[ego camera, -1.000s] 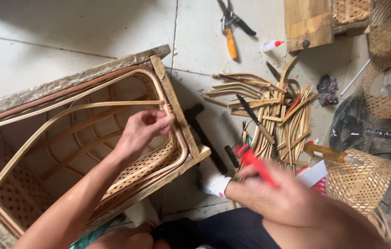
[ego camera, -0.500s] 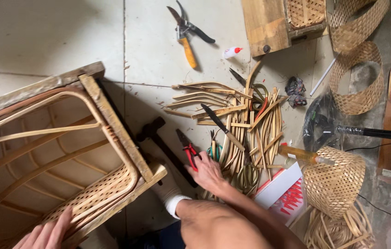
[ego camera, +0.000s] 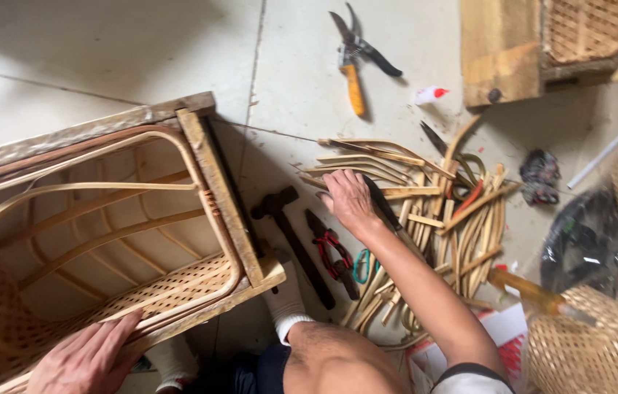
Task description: The person sits on the floor weaving a bamboo basket on a wooden mold, fitting curved bamboo ribs across the woven body and tapping them into place with a hammer. They trim excess bamboo with pliers and apply glue from a squeeze bottle along the rim.
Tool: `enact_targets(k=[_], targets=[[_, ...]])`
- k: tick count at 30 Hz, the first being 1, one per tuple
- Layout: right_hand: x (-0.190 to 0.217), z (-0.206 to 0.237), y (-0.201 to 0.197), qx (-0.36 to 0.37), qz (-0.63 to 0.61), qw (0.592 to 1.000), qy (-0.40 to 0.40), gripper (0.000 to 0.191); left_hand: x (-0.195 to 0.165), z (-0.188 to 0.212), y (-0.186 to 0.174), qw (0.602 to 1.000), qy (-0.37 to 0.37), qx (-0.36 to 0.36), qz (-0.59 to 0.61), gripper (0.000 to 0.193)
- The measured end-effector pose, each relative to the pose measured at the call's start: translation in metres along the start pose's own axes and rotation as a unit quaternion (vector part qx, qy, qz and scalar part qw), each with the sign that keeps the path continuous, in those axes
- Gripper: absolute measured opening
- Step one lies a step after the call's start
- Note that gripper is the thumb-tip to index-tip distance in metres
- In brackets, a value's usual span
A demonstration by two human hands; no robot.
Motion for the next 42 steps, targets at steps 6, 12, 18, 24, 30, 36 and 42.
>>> enact_targets(k=[6,12,18,24,30,36,42], targets=[[-0.045,-0.03,0.022,0.173,-0.163,0.95,0.2,0.009,-0.014,-0.017,-0.019,0.995,-0.063,0.07,-0.041,0.089],[-0.125,-0.041,-0.118,-0.26,-0.401,0.87,0.12,0.046,-0.014,0.024,-0.119,0.924,0.001,-0.382,0.006,0.073],[-0.062,-0.126,-0.159,-0.167,-0.52,0.836,0.052,0.025,0.105,0.111,-0.087,0.773,-0.453,-0.398,0.197,0.084],[0.13,-0.222,-0.172,-0.05,-0.538,0.828,-0.15,0.038,0.116,0.109,-0.086,0.776,-0.423,-0.458,0.097,0.032],[0.31,-0.272,-0.136,0.089,-0.566,0.775,-0.267,0.029,0.116,0.09,-0.11,0.778,-0.388,-0.487,0.085,0.038],[0.431,-0.274,-0.124,0.167,-0.551,0.723,-0.381,0.026,0.119,0.085,-0.122,0.76,-0.406,-0.482,0.155,0.045],[0.462,-0.26,-0.092,0.291,-0.48,0.752,-0.346,0.033,0.117,0.083,-0.137,0.767,-0.387,-0.494,0.134,0.043]])
Point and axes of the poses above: each hand's wrist, its own z-axis away from the middle knuckle, its own y-axis out of the palm, x = y × z, the point moved 9 cm from there along -z, towards the middle knuckle, and after that the axes turned 8 degrees about z, right-handed, at the moved point
